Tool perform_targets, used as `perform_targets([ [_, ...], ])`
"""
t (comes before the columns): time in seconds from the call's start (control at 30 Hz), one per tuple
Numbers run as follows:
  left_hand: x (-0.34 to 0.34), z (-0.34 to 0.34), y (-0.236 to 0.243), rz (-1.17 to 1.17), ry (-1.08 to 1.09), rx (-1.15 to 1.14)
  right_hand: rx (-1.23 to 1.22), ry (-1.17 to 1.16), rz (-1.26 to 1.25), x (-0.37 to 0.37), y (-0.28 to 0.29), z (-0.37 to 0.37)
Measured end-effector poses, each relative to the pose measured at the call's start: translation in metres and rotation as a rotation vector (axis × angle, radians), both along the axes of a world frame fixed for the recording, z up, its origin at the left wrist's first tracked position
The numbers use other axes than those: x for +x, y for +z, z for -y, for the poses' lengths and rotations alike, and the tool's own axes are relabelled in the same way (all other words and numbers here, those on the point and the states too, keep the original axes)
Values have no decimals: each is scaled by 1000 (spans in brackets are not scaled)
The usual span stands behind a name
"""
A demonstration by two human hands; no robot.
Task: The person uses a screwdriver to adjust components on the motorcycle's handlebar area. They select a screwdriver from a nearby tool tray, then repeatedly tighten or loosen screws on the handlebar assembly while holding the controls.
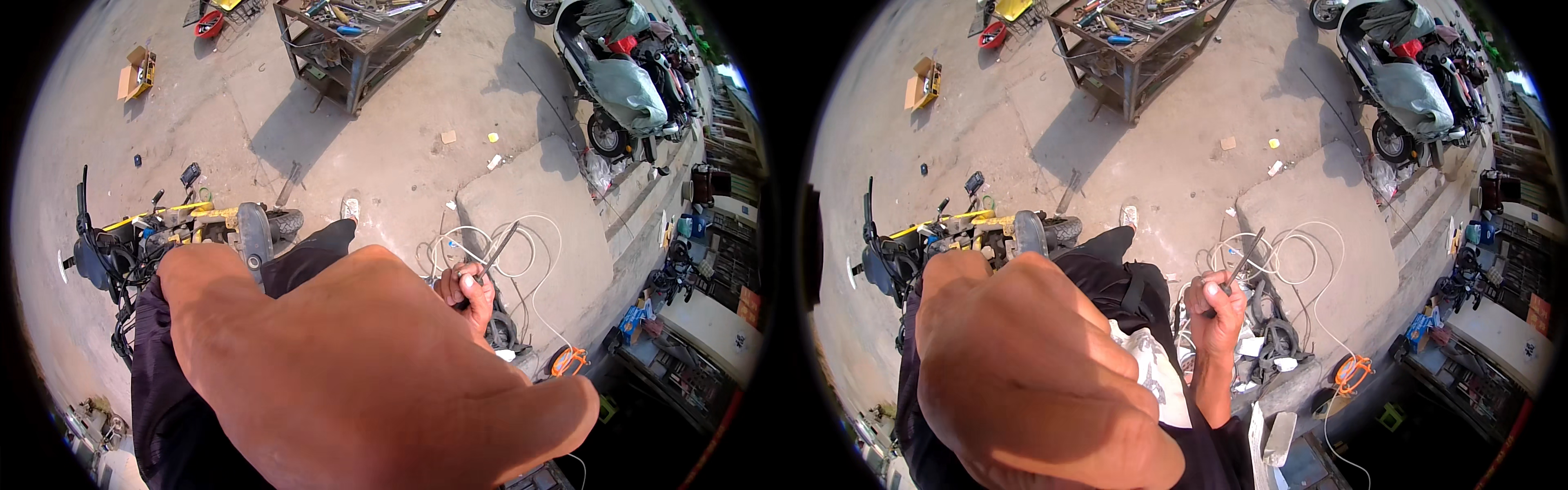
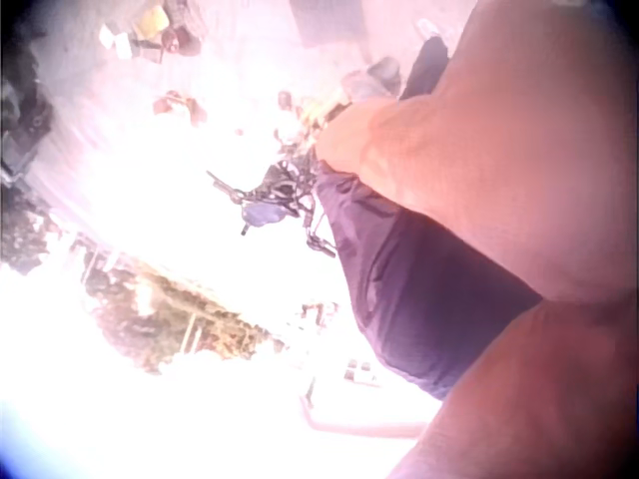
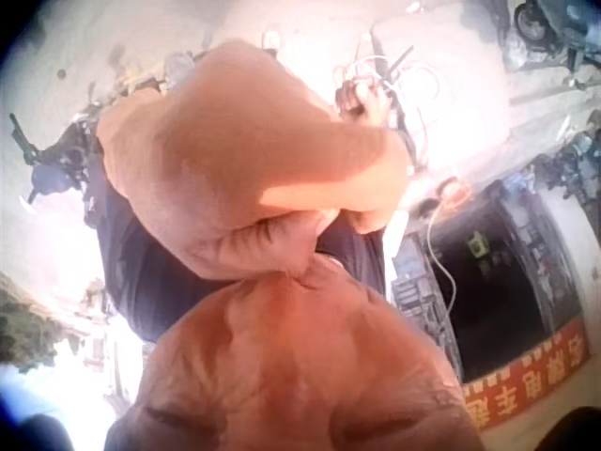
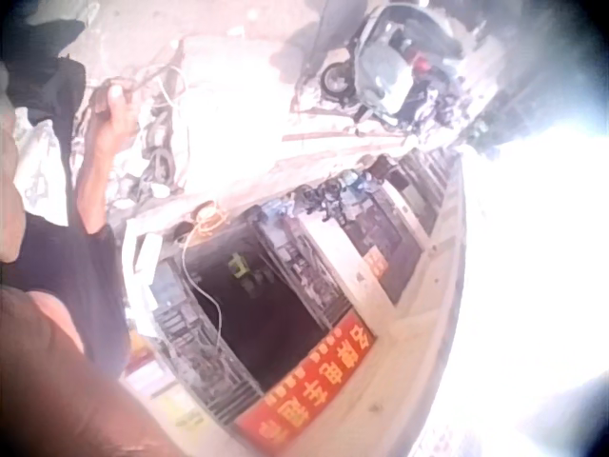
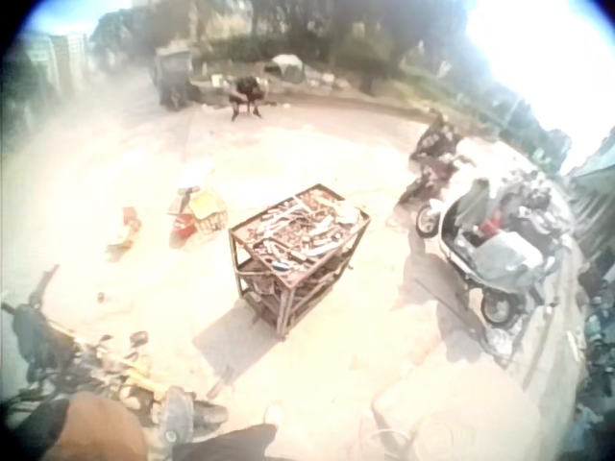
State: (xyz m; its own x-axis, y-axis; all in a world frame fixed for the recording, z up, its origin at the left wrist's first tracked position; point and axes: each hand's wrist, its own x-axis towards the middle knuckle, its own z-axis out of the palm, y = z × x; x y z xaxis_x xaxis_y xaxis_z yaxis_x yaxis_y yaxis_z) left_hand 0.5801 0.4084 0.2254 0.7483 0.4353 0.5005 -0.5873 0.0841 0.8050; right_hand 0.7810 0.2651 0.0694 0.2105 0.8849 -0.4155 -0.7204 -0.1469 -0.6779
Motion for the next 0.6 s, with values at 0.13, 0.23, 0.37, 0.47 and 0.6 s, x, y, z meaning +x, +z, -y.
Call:
perform_targets([
  [0.13,27,-55,6,12,58,-9,5,-82,33,42,14,-64],
  [0.23,48,-90,10,6,117,7,31,-57,-85,65,3,-101],
  [0.37,68,-147,8,-2,207,39,-79,20,-90,89,-6,-159],
  [0.47,84,-179,3,-28,296,55,-55,164,-130,121,-27,-213],
  [0.6,119,-233,-1,-54,393,58,-73,225,-37,172,-27,-305],
])
